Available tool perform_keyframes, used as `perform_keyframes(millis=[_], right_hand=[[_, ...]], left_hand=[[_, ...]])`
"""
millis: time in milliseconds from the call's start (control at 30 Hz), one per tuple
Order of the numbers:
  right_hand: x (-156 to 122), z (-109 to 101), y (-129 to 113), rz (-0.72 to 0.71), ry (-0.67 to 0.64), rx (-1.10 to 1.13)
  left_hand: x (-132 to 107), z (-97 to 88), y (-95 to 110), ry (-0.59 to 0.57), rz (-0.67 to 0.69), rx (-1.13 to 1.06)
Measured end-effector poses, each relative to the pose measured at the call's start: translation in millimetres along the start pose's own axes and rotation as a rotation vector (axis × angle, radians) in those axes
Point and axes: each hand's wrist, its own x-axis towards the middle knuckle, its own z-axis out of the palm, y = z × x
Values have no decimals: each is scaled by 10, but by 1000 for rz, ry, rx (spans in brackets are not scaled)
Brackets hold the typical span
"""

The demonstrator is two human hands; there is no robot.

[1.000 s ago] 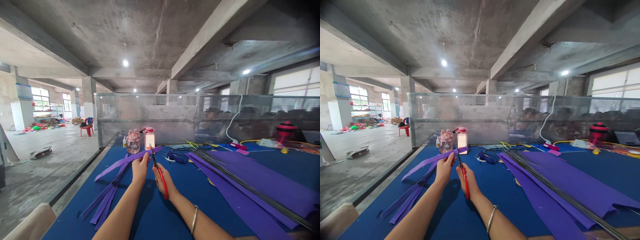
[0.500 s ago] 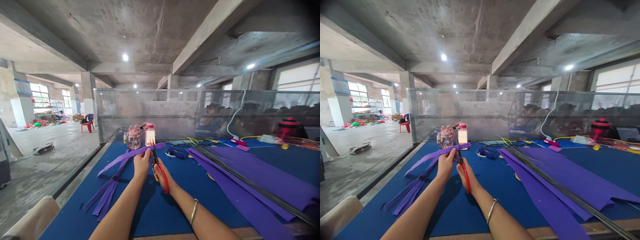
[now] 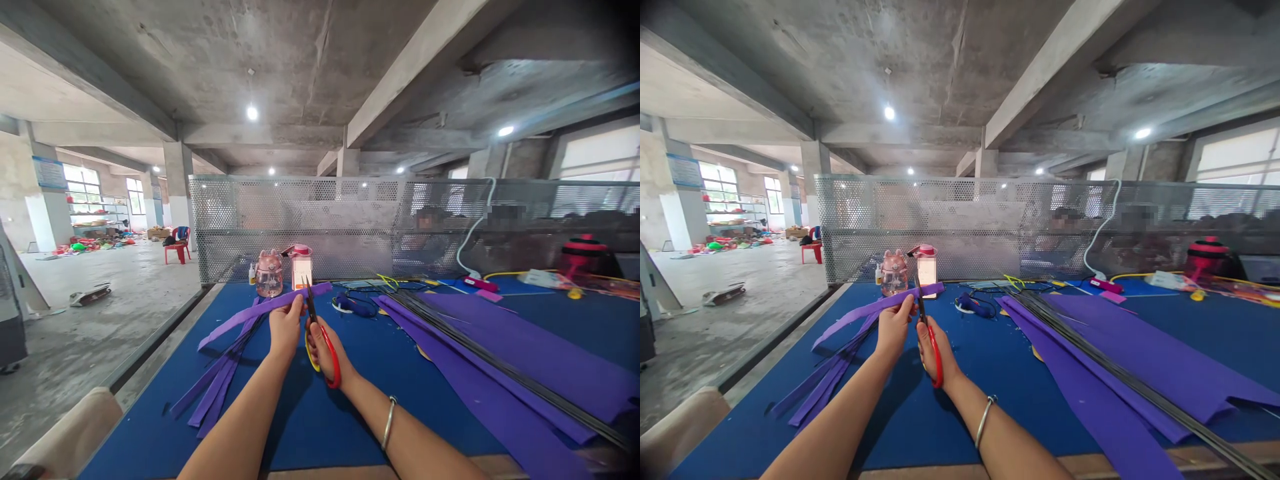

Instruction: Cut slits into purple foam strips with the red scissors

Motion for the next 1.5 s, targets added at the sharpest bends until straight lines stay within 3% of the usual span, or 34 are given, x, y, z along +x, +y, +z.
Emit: perform_keyframes(millis=[500, 633, 867, 1200, 1500], right_hand=[[30, -51, 95, -66, 14, -106], [47, -42, 159, -28, -34, -38], [47, -91, 260, -142, -133, -74], [26, -43, 53, -64, -32, -5], [23, -36, 99, -44, 29, -90]], left_hand=[[4, 5, 24, 27, 20, -17], [9, 11, 7, 28, -25, -61], [-45, 35, 88, 44, -86, -118], [-68, 58, 115, -13, -51, -85], [-14, 8, 35, -4, -22, 8]])
